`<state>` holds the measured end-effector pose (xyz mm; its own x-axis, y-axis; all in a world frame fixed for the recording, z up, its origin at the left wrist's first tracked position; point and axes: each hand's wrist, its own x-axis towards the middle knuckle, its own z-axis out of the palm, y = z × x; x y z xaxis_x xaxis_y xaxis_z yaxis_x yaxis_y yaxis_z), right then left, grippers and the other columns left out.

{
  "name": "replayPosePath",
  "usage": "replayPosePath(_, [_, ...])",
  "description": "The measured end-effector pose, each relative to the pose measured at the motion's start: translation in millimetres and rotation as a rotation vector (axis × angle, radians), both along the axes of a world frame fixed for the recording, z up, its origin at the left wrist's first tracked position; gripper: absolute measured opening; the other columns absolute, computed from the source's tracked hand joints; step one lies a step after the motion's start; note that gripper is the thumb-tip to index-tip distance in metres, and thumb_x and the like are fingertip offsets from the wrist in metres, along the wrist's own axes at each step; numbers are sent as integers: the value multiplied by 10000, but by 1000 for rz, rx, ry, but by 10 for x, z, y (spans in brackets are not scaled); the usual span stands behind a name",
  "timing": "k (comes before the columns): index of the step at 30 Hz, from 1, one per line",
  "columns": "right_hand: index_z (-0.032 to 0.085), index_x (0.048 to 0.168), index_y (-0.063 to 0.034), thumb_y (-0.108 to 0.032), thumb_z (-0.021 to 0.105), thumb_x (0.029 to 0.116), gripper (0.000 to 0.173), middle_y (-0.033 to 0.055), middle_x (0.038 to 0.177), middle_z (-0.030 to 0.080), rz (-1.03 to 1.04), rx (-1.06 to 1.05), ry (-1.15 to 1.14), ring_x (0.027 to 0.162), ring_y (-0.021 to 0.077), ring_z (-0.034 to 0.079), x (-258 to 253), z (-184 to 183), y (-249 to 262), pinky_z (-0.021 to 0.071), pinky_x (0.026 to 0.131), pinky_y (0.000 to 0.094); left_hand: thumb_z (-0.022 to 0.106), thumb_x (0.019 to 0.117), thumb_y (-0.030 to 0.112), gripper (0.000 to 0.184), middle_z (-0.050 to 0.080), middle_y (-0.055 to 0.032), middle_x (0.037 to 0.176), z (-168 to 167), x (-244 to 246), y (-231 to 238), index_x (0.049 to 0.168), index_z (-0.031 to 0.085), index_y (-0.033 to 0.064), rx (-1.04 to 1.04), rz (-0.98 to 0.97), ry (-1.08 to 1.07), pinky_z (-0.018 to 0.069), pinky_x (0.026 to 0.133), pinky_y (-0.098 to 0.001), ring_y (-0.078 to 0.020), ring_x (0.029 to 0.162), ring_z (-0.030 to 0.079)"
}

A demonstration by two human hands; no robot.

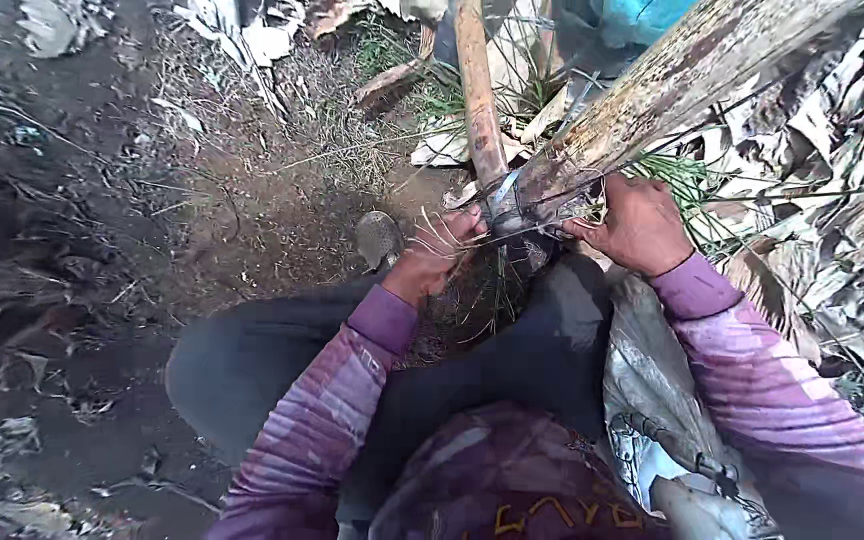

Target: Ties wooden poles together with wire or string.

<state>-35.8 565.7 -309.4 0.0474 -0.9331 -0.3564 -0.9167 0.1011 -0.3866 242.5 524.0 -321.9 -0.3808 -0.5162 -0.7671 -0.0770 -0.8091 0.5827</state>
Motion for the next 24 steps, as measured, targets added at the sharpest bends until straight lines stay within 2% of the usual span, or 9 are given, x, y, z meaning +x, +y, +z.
replayPosePath(2, [662,1203,46,-501,674,941,606,282,1125,689,27,-288,-3,1066,486,655,139,192,181,446,980,684,386,1114,343,357,458,66,598,33,82,0,910,592,135,-6,14,-5,328,406,-186,-34,443,374])
replayPosePath(4, [692,1194,-3,-418,682,970,471,217,1151,702,91,-533,-47,1071,404,672,330,337,235,520,939,577,343,1122,359,397,410,73,574,25,164,-4,874,563,140,-19,-4,21,306,394,-184,-32,426,338])
replayPosePath(6, [710,1155,-37,-316,702,961,340,191,1162,714,291,-677,-76,1121,379,663,509,309,158,494,971,541,353,1120,367,396,425,68,587,44,217,-11,886,569,131,-22,13,8,304,395,-185,-32,428,337])
replayPosePath(9, [685,1253,-81,-218,698,920,360,179,1356,643,671,-473,-61,1348,394,541,696,57,-129,337,1158,618,382,1114,365,366,461,70,619,86,299,-87,918,588,136,-51,33,-54,319,413,-181,-28,453,364])
replayPosePath(11, [610,1363,-92,-107,674,931,437,204,1457,558,838,-324,83,1402,404,482,863,-42,-360,294,1191,608,382,1114,369,359,411,70,595,111,403,-159,901,564,144,-74,31,-71,325,412,-185,-34,447,357])
replayPosePath(16, [522,1388,1,114,588,917,489,261,1411,547,973,-222,272,1310,462,531,1331,101,-858,422,1056,618,369,1118,336,388,443,68,595,177,671,-537,858,581,142,-162,-33,-81,333,414,-186,-30,456,386])
replayPosePath(21, [437,1514,-110,126,570,930,643,264,1447,514,1122,-188,339,1331,476,507,1626,268,-1123,451,990,633,399,1113,324,395,479,58,611,215,1090,-911,831,596,130,-257,-177,-96,319,417,-194,-38,458,384])
replayPosePath(23, [455,1506,-116,115,588,919,644,287,1379,547,1130,-187,363,1244,509,546,1749,246,-1190,472,922,644,386,1120,258,397,461,11,608,244,1179,-974,830,573,63,-445,-283,-67,293,419,-183,-57,449,367])
replayPosePath(24, [471,1487,-92,96,614,902,631,301,1346,557,1131,-176,358,1195,524,561,1793,244,-1210,474,890,649,365,1120,180,409,442,-78,596,346,1143,-969,822,545,-36,-643,-380,-94,279,403,-183,-110,427,357])
